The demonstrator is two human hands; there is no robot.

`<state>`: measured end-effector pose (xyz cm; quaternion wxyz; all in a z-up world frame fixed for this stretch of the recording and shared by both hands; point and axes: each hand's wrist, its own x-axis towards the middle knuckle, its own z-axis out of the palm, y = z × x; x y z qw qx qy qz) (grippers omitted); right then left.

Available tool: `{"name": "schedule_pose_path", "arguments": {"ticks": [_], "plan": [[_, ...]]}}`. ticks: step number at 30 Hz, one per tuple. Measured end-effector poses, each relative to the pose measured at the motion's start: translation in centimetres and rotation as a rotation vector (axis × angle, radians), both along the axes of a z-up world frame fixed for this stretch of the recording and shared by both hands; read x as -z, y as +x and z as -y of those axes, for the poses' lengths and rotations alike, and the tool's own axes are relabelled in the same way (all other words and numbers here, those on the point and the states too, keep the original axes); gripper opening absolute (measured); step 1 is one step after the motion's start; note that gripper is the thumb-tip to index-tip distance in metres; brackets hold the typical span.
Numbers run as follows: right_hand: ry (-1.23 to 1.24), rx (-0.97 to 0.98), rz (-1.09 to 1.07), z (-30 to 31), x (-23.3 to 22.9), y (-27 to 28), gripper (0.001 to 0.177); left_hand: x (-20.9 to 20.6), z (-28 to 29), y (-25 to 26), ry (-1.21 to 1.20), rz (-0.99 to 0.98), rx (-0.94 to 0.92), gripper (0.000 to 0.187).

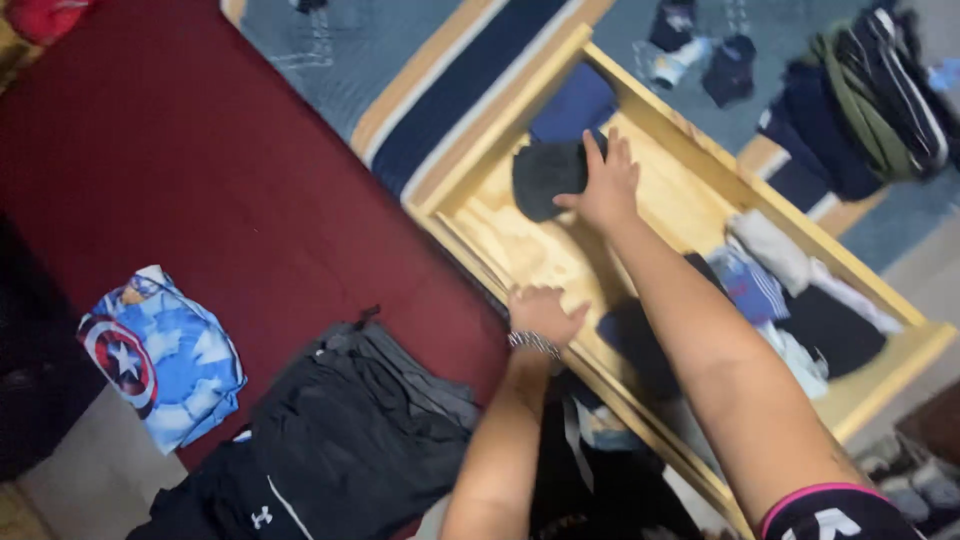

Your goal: Organize folded clothes and socks into a dresser drawer.

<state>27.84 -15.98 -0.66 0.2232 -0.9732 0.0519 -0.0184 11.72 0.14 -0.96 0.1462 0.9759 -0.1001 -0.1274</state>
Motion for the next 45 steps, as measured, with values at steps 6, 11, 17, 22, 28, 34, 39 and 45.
{"name": "schedule_pose_path", "arguments": {"ticks": [6,11,17,22,28,34,39,45], "plan": [[-0.294,-0.216,-0.377,-0.8,-0.8,3.1,0.129,-1.1,-0.1,-0.3,-0.086,-0.025,-0.004,0.057],[-0.324,-0.207,-0.315,0.0,5.5,-0.4,0.075,-1.6,-0.4,-0.2,-0.112,0.001,0.025,0.056],[-0.115,-0.192,0.111,2.0,-2.2,-7.8,0.056,-0.6,0.0,-0.3,-0.084,0.024,0.064,0.058],[-0.131,-0.185,0.478,4.2,-11.0,-15.8,0.062,0.0,1.1,0.2,-0.046,-0.102,0.074,0.06],[-0.012,0.064,0.717,4.7,-17.9,-25.3,0.058,-2.8,8.6,-5.3,-1.496,-0.402,-0.109,0.051],[-0.125,-0.06,0.309,7.5,-21.3,-32.3,0.083,-9.4,11.6,-9.3,-1.785,-0.727,-0.156,0.037],[0.058,0.14,0.45,11.5,-22.0,-36.2,0.076,-5.4,12.3,-13.6,-1.907,-1.252,-0.153,0.026],[1.2,0.488,0.473,18.2,-21.3,-39.2,0.06,-2.1,7.9,-11.2,-1.724,-0.942,-0.192,0.022]]}}
